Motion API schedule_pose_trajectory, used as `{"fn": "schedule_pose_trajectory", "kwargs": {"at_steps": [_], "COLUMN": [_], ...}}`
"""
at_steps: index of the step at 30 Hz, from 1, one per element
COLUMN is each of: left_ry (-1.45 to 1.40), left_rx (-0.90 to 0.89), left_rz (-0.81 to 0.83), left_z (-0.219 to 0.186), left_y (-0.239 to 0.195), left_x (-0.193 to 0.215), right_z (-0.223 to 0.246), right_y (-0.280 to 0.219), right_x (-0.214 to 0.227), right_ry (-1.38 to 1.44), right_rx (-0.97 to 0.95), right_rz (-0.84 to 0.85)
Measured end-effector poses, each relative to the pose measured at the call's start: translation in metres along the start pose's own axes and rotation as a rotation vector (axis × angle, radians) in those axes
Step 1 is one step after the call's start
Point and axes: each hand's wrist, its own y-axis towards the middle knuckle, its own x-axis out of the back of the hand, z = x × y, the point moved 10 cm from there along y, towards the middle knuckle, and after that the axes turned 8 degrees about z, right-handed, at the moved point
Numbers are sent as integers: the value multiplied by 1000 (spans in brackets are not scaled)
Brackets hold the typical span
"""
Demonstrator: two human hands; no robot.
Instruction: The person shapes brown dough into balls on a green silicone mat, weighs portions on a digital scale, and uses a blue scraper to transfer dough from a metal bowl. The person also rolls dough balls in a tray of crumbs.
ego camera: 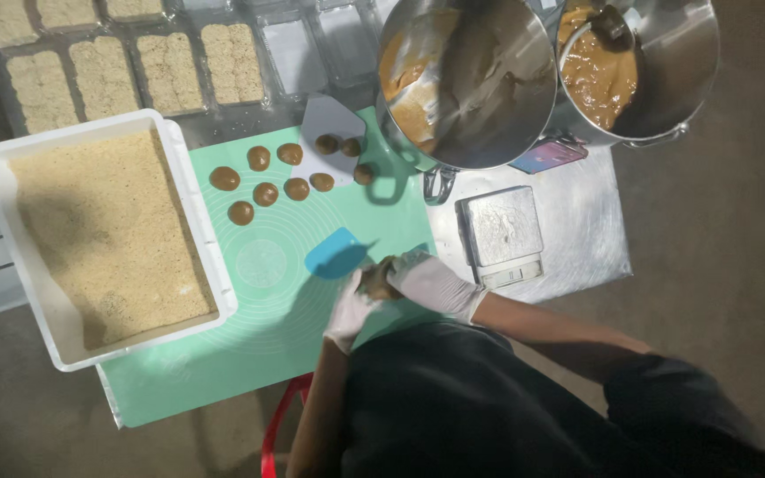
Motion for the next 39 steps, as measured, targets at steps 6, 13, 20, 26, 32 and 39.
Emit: {"fn": "schedule_pose_trajectory", "kwargs": {"at_steps": [6, 13, 20, 26, 32, 39], "left_ry": [1986, 1996, 1538, 1032, 893, 1015], "left_rx": [86, -666, -1022, -1015, -984, -1032], "left_rz": [-381, -236, -326, -302, -248, -182], "left_z": [-53, -131, -166, -171, -160, -161], "left_y": [23, 35, 129, 153, 152, 152], "left_x": [-33, -283, -386, -327, -313, -320], "right_z": [-43, -306, -388, -383, -358, -297], "right_y": [-11, 2, 64, 55, 47, 64], "right_x": [1, 108, -72, -168, -209, -198], "right_ry": [10, 167, 271, 585, 869, 1411], "right_rx": [-34, -411, -675, -780, -815, -806], "right_rz": [405, 45, 501, 584, 447, 185]}}
